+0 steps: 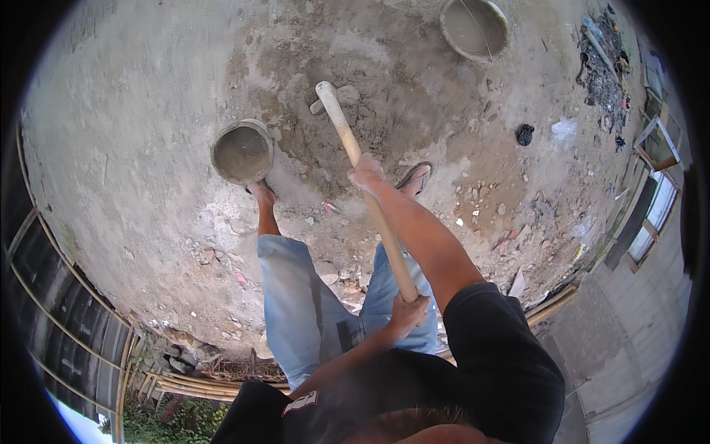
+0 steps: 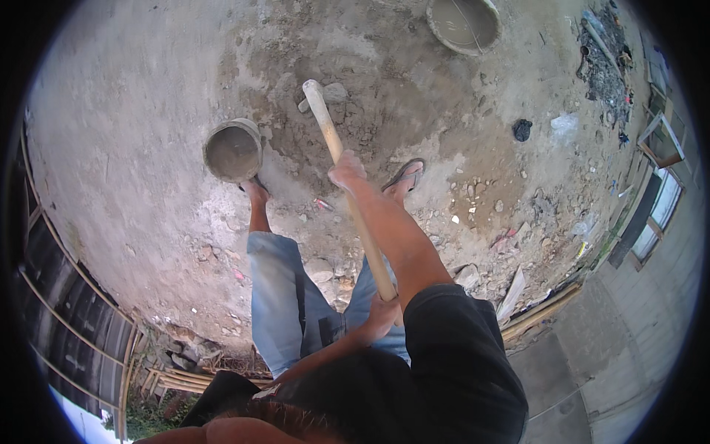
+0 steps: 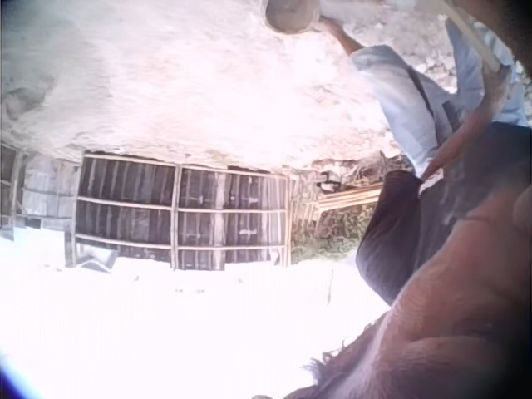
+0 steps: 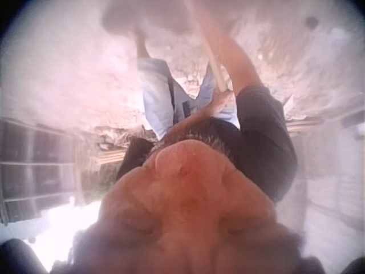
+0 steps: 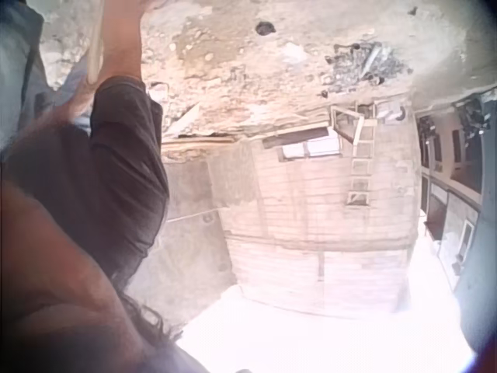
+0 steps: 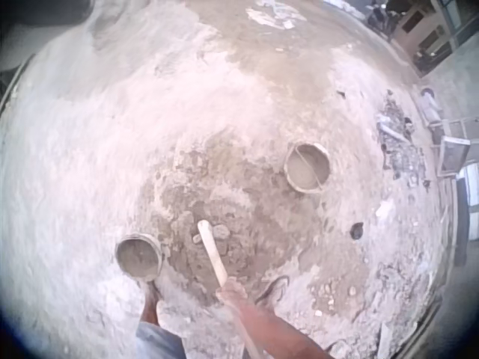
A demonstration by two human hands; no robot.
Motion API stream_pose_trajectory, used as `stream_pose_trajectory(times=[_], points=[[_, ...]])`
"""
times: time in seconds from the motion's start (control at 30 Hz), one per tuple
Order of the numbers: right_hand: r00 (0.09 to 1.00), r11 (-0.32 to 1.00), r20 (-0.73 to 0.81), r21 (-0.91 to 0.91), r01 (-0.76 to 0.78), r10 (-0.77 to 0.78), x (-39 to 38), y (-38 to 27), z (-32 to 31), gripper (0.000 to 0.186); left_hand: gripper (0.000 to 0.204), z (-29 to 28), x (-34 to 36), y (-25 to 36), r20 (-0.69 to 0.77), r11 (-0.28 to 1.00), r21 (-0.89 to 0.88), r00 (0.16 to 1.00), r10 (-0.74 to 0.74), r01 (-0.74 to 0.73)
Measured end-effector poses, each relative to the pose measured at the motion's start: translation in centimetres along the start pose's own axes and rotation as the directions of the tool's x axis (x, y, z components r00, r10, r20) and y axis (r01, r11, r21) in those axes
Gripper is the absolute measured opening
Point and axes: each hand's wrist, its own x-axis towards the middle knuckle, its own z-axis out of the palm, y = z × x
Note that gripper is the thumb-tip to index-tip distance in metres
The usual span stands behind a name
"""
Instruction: The person mixes cement by hand using a hoe, pouring water from a bucket into a pile of dry mixture and stirring it together.
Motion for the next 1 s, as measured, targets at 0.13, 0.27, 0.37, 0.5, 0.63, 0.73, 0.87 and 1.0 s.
stream_pose_trajectory(times=[0.13, 0.27, 0.37, 0.5, 0.63, 0.73, 0.87, 1.0], points=[[0.986, 0.984, 0.143, 0.143, -0.105, 0.084, -0.8, 3.1, -1.2, 0.058, 0.021, -0.5, -2.3, 1.8, -0.113, 0.954, 0.258, 0.985, -0.127, 0.153], [0.949, 0.946, -0.312, 0.293, 0.137, -0.041, 2.0, 4.2, -8.7, 0.069, 0.025, -0.9, -2.5, 6.3, -0.156, 0.946, 0.304, 0.985, -0.069, 0.114], [0.755, 0.986, -0.652, 0.072, 0.149, -0.066, 7.7, 6.7, -22.3, 0.076, 0.021, -1.6, -3.3, 9.5, -0.082, 0.963, 0.258, 0.995, -0.054, 0.073], [0.617, 0.95, -0.722, -0.248, 0.193, -0.313, 18.6, 11.3, -33.9, 0.082, 0.019, -1.6, -4.1, 12.5, -0.064, 0.932, 0.331, 0.989, -0.136, 0.149], [0.619, 0.94, -0.709, -0.29, 0.18, -0.337, 25.2, 10.7, -36.5, 0.078, 0.016, -0.7, -3.8, 13.2, -0.123, 0.851, 0.499, 0.986, -0.114, 0.161], [0.764, 0.949, -0.564, -0.154, 0.276, -0.314, 26.0, 10.0, -36.7, 0.062, 0.015, 0.1, -3.9, 13.0, -0.153, 0.905, 0.407, 0.986, -0.064, 0.122], [0.63, 0.854, -0.626, -0.117, 0.507, -0.46, 23.9, 13.3, -37.1, 0.053, 0.016, 0.3, -4.1, 13.7, -0.157, 0.907, 0.371, 0.977, -0.147, 0.197], [0.602, 0.804, -0.573, -0.186, 0.565, -0.556, 18.3, 13.2, -36.5, 0.057, 0.016, 0.3, -5.0, 13.3, -0.147, 0.936, 0.313, 0.982, -0.12, 0.162]])
